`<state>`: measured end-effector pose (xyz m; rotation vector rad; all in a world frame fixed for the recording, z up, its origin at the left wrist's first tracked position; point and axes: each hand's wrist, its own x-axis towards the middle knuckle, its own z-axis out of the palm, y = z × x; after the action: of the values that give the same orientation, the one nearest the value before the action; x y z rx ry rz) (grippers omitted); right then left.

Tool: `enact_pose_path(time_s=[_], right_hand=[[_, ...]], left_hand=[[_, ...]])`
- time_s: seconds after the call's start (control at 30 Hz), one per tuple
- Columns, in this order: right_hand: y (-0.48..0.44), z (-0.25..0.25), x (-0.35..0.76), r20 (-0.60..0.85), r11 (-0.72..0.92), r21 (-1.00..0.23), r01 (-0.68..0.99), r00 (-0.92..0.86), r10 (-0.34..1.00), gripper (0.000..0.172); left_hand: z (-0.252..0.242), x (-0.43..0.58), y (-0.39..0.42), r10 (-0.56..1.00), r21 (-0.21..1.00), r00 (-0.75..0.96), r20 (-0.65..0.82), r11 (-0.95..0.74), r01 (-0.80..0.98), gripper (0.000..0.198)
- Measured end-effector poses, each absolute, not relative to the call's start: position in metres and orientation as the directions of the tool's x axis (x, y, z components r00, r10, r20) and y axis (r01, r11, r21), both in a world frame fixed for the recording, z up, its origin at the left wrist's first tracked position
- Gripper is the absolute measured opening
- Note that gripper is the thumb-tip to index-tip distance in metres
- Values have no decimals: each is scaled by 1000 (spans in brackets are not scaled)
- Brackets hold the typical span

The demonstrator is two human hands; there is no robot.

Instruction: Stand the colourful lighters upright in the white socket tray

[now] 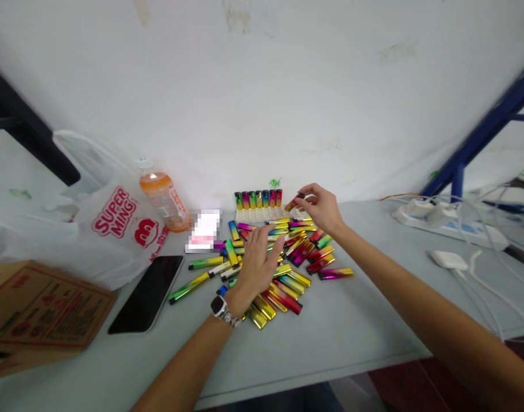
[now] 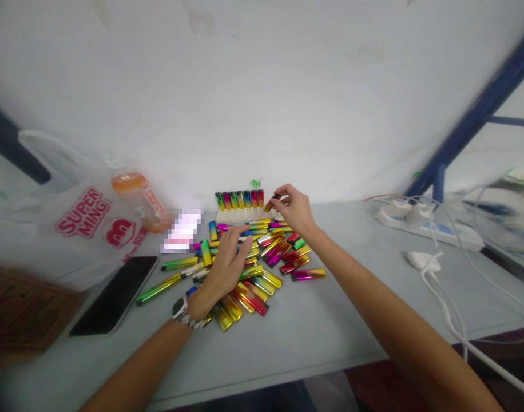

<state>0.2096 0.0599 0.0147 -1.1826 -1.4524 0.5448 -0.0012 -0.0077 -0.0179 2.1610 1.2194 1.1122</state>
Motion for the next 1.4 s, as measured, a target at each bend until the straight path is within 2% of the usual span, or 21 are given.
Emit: enact_pose_path(time_s=[0.13,0.27,0.4,0.5,0.7,0.87,1.13,1.23,1.4], right_hand=[[100,10,217,545,417,-682,601,39,837,9],[125,4,217,532,442,-554,705,-108,840,10],[139,4,220,466,431,-528,732,-175,867,13],[142,9,219,454,392,-471,790,-165,876,17],[115,2,205,469,213,-158,964,-116,875,41],[99,-9,195,417,143,-16,990,-124,900,54],[87,-11,187,280,118,1,993,-113,953,55],[83,-12,188,239,152,-67,986,-132,962,52],[80,6,193,310,254,-220,942,-179,934,39]], left_hand=[[-22,-1,-3,790,548,360,496,-606,576,26],[-26,-1,-1,774,495,377,508,-621,608,23],[-27,0,-1,787,502,380,486,-608,615,25],[-26,0,-2,789,505,384,479,-606,614,24],[-26,-1,0,798,503,377,470,-593,629,25],[-29,-2,3,800,508,361,479,-588,630,27],[-32,-9,8,807,518,328,490,-573,636,27],[-31,-13,9,803,511,331,495,-578,636,26],[-31,-13,11,793,494,360,492,-595,634,27]])
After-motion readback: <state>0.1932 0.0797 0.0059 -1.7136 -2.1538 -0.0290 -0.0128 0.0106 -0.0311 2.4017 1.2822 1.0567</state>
